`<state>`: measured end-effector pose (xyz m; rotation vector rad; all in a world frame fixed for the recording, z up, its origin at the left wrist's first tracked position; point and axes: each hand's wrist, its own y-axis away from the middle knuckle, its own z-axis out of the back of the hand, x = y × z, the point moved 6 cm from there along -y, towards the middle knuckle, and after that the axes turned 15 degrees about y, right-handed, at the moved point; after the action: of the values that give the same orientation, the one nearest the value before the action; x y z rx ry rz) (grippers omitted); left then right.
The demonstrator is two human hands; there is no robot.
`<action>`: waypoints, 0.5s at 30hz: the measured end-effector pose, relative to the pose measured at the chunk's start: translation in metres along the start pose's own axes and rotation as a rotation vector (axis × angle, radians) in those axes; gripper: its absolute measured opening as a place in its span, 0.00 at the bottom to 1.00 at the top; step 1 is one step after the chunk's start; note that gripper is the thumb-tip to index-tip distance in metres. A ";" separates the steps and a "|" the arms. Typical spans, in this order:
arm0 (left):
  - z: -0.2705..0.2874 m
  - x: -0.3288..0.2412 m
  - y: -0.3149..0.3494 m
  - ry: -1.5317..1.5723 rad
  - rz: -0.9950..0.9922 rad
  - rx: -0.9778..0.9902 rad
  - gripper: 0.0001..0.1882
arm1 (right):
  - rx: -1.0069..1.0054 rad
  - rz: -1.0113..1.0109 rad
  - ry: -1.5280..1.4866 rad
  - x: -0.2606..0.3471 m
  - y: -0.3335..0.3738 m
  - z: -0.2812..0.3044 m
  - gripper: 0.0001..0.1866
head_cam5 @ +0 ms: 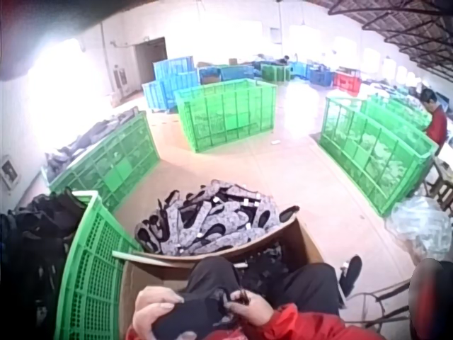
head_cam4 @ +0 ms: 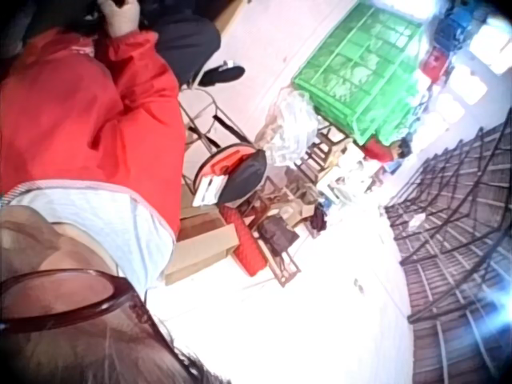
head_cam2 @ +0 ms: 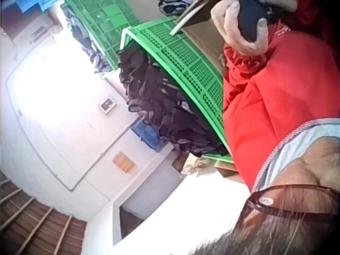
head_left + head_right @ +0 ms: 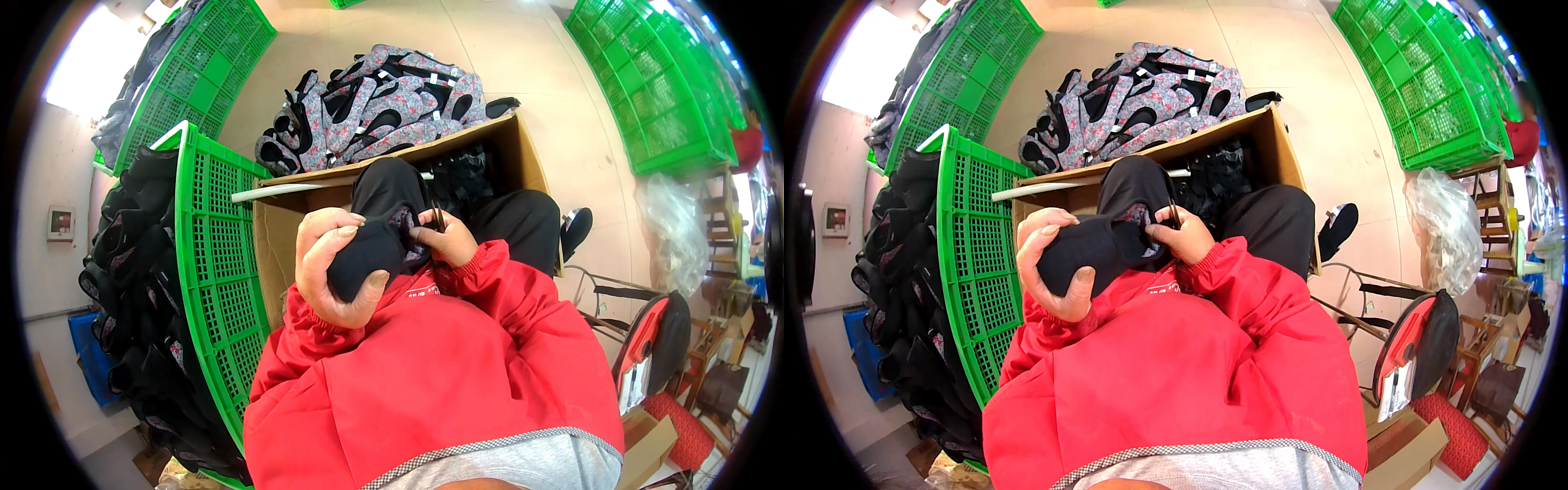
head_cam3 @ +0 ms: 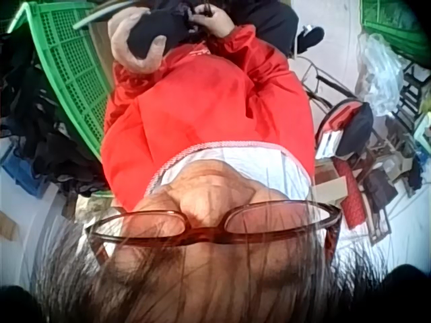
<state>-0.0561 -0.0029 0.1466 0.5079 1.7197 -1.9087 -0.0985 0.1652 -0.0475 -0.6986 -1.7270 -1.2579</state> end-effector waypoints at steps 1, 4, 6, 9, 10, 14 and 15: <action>0.002 -0.002 0.000 0.004 -0.006 -0.013 0.29 | -0.033 -0.024 -0.089 -0.003 0.001 0.004 0.11; 0.006 -0.007 0.000 0.113 -0.108 -0.139 0.29 | -0.192 -0.061 -0.214 -0.027 -0.008 0.017 0.14; 0.007 -0.014 0.001 0.220 -0.197 -0.231 0.29 | -0.097 -0.079 -0.237 -0.042 -0.017 0.028 0.13; 0.002 -0.016 0.004 0.331 -0.277 -0.210 0.27 | -0.008 0.304 -0.269 -0.031 -0.012 0.023 0.17; 0.001 -0.016 0.004 0.327 -0.259 -0.141 0.27 | 0.045 0.373 -0.319 -0.025 -0.006 0.019 0.18; -0.002 -0.013 0.007 0.241 -0.101 -0.135 0.23 | 0.074 0.136 -0.655 -0.056 -0.020 0.025 0.20; -0.002 -0.009 0.009 0.217 -0.076 -0.127 0.22 | 0.079 0.075 -0.737 -0.062 -0.024 0.029 0.21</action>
<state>-0.0437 -0.0006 0.1444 0.6282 2.0108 -1.8363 -0.0979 0.1874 -0.1162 -1.2732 -2.2865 -0.9219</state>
